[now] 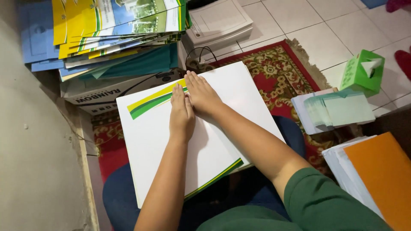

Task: Folding printed paper sheets into brochures and smoothing the creases by hand.

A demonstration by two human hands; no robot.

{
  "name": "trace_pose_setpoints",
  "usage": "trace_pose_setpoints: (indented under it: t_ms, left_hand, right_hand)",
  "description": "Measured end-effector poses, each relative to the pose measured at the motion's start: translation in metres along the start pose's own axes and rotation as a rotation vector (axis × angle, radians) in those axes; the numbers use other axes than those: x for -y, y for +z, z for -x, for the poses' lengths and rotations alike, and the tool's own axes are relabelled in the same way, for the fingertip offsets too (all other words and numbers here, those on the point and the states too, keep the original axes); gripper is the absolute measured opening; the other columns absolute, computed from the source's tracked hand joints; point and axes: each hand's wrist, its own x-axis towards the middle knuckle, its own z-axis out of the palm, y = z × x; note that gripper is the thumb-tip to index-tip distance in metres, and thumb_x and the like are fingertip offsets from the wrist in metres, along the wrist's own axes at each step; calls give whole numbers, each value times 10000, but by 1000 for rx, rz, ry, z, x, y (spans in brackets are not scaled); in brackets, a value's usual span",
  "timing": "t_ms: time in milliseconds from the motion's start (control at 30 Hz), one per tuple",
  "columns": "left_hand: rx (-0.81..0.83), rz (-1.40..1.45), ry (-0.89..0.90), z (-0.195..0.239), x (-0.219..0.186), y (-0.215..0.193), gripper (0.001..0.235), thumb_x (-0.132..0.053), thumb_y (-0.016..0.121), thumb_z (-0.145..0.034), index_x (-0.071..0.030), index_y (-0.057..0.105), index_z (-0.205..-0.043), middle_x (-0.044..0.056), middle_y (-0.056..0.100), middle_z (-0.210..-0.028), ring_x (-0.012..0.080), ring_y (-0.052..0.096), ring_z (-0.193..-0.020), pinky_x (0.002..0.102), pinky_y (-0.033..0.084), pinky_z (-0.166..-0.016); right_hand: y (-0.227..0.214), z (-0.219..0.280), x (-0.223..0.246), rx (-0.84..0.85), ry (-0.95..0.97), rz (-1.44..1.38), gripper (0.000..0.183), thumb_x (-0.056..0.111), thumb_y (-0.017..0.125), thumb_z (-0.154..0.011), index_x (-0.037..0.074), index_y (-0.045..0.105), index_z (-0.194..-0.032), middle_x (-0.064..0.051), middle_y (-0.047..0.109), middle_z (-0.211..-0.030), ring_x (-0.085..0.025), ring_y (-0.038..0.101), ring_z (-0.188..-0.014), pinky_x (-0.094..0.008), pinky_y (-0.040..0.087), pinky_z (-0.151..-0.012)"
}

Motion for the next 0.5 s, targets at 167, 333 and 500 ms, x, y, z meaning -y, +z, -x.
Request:
trace_pose_setpoints:
  t_ms: [167,333,500]
  left_hand:
    - [-7,-41,-13,0,-2,0,526,-206,292,-1099,33,322,-1566,241,314,-1630,377,282,-1520,453,184,-1258]
    - [-22,-81,17,2,-1,0,534,-190,296,-1087,57,317,-1560,275,332,-1611,414,300,-1505,489,204,-1244]
    - [-54,-105,29,4,4,3,535,-187,297,-1086,44,306,-1568,262,334,-1614,397,304,-1510,476,200,-1253]
  right_hand:
    - [-10,4,5,47,25,-21,676,340,435,-1029,-17,276,-1580,-218,255,-1660,-319,234,-1550,-434,165,-1268]
    - [-31,46,15,69,42,-39,658,378,359,-1051,-31,292,-1563,-231,287,-1641,-322,253,-1541,-436,177,-1259]
    - [-62,118,34,160,52,-55,689,445,270,-1066,-27,280,-1568,-231,265,-1649,-315,229,-1548,-438,142,-1258]
